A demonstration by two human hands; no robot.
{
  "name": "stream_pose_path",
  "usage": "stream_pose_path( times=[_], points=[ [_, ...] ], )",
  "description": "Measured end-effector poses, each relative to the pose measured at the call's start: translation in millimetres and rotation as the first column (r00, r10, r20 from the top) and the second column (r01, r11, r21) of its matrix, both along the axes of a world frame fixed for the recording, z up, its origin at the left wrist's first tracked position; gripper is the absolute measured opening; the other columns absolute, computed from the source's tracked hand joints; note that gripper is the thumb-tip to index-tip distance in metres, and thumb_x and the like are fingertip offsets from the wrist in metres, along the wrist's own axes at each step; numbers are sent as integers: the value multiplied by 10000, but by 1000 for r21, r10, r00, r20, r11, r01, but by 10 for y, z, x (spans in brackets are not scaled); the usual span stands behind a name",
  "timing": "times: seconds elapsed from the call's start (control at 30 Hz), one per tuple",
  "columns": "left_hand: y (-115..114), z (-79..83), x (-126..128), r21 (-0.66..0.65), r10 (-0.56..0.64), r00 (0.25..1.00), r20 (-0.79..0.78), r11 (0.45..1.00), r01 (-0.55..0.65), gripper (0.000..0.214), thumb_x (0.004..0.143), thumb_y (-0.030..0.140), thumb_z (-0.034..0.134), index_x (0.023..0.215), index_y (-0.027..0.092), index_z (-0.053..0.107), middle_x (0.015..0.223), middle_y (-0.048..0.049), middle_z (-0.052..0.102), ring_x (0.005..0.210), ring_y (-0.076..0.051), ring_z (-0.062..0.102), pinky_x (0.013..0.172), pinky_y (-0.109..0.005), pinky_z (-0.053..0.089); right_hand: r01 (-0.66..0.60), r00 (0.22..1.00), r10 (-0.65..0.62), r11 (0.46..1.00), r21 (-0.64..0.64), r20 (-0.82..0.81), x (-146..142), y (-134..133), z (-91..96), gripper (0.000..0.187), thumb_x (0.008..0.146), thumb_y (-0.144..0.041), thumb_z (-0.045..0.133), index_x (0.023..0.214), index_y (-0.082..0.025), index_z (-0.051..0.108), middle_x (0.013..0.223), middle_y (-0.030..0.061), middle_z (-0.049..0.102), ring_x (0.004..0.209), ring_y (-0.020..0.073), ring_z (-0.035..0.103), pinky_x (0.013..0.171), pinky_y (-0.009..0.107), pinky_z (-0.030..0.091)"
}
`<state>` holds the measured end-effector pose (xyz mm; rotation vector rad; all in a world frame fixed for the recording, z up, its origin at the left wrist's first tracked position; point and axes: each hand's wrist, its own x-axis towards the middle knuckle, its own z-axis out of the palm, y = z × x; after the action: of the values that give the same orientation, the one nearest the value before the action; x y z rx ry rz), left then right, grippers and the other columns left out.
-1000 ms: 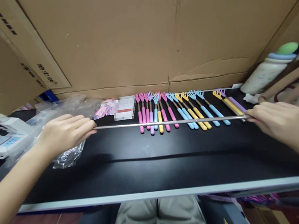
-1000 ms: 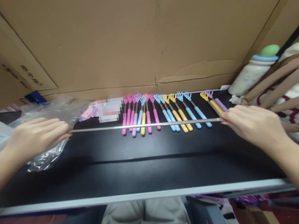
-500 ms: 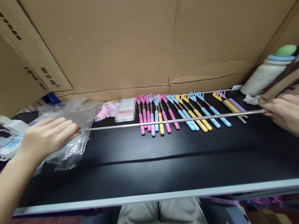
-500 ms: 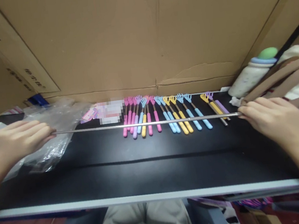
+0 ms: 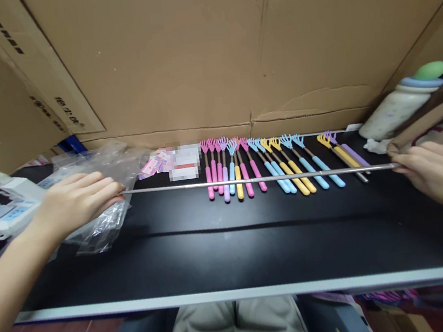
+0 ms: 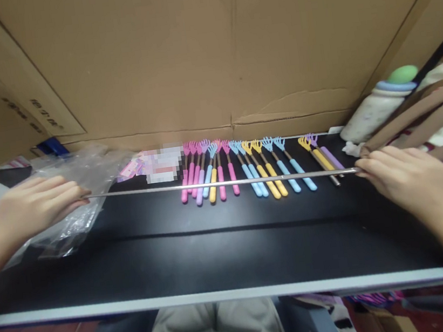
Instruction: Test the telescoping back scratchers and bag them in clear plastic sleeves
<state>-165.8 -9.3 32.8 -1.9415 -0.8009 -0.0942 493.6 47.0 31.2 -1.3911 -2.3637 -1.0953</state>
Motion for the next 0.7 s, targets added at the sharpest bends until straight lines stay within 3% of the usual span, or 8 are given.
stream_pose_path(
  times=[0.07, 0.17, 0.37, 0.43, 0.5, 0.6, 0.7],
  points=[
    [3, 9, 45, -34, -12, 1000, 6, 999, 12, 248, 981, 315, 447, 815, 199, 590, 703, 6, 619, 726, -159, 551, 678, -253, 385, -51, 999, 50, 999, 13, 16, -14, -19, -12, 444, 936, -519, 322, 754, -225, 601, 682, 98, 614, 670, 184, 535, 594, 305, 344],
    [3, 40, 78, 15, -31, 1000, 1, 999, 31, 251, 974, 288, 462, 766, 190, 563, 647, 6, 571, 684, -161, 527, 622, -246, 367, -125, 992, 125, 990, 59, 10, -24, -21, -38, 438, 959, -455, 264, 793, -196, 576, 713, 93, 617, 631, 184, 526, 585, 300, 349],
    [31, 79, 194, 103, -78, 997, -24, 991, 80, 261, 949, 289, 520, 704, 196, 522, 596, 30, 537, 622, -143, 489, 561, -234, 333, 56, 998, -56, 998, 16, -4, -242, -19, -19, 432, 956, -391, 260, 821, -170, 606, 751, 120, 638, 650, 208, 539, 582, 307, 333],
    [36, 71, 414, 71, -113, 994, -1, 991, 112, 267, 956, 296, 508, 706, 202, 522, 594, 41, 540, 588, -130, 476, 563, -232, 334, 36, 999, -37, 999, -23, -25, -534, -73, -23, 417, 956, -381, 279, 816, -176, 615, 754, 111, 651, 664, 201, 557, 582, 292, 331],
    [29, 48, 746, 21, -156, 987, 49, 988, 155, 290, 976, 294, 460, 706, 203, 517, 610, 41, 560, 565, -120, 472, 558, -231, 333, -82, 996, 80, 994, -69, -29, -948, -162, -55, 372, 961, -344, 315, 796, -186, 609, 734, 75, 659, 652, 172, 572, 576, 265, 323],
    [-5, -16, 1291, -96, -232, 960, 158, 964, 249, 320, 998, 250, 372, 700, 196, 475, 579, 33, 521, 527, -120, 475, 528, -249, 314, -338, 940, 334, 939, -65, -63, -1616, -321, -129, 357, 985, -335, 340, 744, -191, 559, 615, 0, 607, 533, 121, 522, 505, 242, 248],
    [-51, -93, 1645, -179, -217, 952, 214, 950, 257, 264, 984, 204, 375, 741, 188, 477, 577, 33, 508, 503, -124, 484, 494, -258, 294, -413, 909, 407, 909, -55, -86, -2061, -438, -180, 345, 997, -289, 331, 720, -180, 506, 576, -27, 557, 477, 97, 474, 479, 239, 192]
  ],
)
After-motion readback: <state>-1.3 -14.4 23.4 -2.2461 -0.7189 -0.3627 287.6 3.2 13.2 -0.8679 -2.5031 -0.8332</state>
